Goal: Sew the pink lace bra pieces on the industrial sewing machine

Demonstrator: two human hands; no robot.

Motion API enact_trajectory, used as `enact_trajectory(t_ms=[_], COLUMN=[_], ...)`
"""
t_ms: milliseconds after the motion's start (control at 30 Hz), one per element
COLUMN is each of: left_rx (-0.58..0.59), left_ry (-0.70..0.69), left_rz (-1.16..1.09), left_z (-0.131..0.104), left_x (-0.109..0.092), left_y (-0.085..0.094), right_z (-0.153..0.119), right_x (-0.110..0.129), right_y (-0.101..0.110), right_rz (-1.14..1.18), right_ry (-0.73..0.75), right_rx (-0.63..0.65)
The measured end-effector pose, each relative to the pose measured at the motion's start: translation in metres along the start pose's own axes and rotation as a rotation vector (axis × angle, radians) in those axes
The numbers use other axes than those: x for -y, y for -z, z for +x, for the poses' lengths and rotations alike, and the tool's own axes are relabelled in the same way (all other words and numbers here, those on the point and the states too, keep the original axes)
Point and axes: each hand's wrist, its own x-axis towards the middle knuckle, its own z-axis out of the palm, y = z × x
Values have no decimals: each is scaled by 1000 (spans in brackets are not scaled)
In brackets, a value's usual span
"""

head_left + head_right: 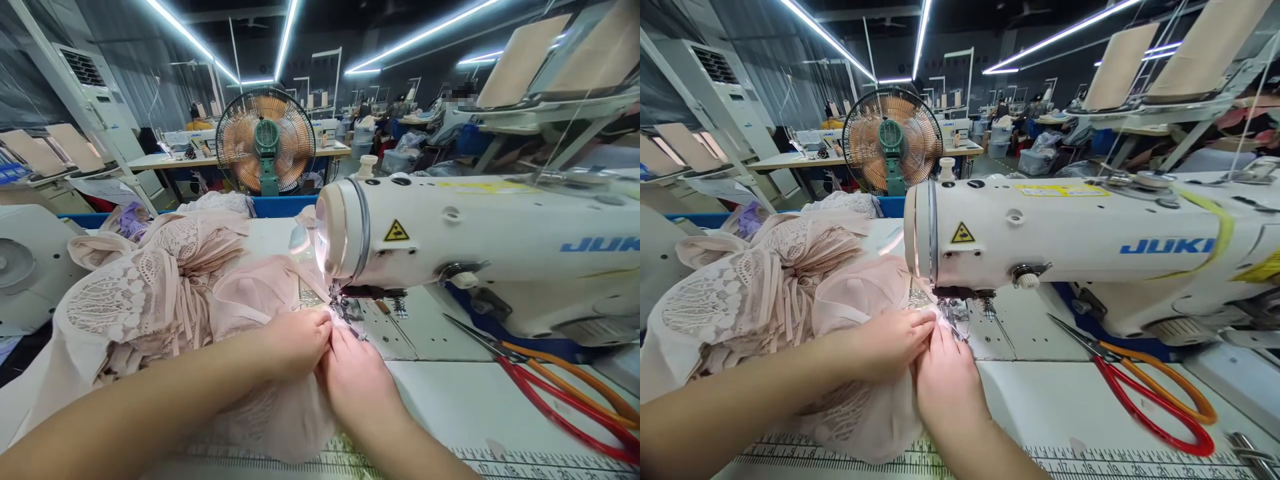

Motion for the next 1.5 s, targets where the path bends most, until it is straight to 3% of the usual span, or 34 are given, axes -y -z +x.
enact_trajectory(t_ms=[167, 333, 467, 600, 733, 1000, 1267, 1400, 1500], left_rx=[-50, -105, -142, -139, -138, -113, -26, -146, -151], left_ry=[-17, -23, 33, 75, 112, 116, 8, -124, -156], left_rz=[44, 163, 178, 176, 173, 142, 68, 55, 56], left_z=[-14, -13, -7, -4, -3, -1, -1, -3, -2], left_x=[5, 11, 9, 4, 1, 1, 6, 12, 16], left_y=[-19, -25, -28, -28, -26, -24, -24, -25, -25], right_z=[-30, -64, -74, -72, -65, -58, -43, -37, -37], right_x=[-5, -22, -28, -33, -38, -47, -53, -49, -50], right_y=[14, 34, 36, 34, 37, 41, 38, 36, 35], right_rz=[63, 43, 69, 103, 127, 99, 97, 123, 118], right_ry=[58, 237, 187, 120, 62, 122, 257, 316, 350], right_rx=[-196, -108, -82, -49, -104, -134, -105, -66, 16])
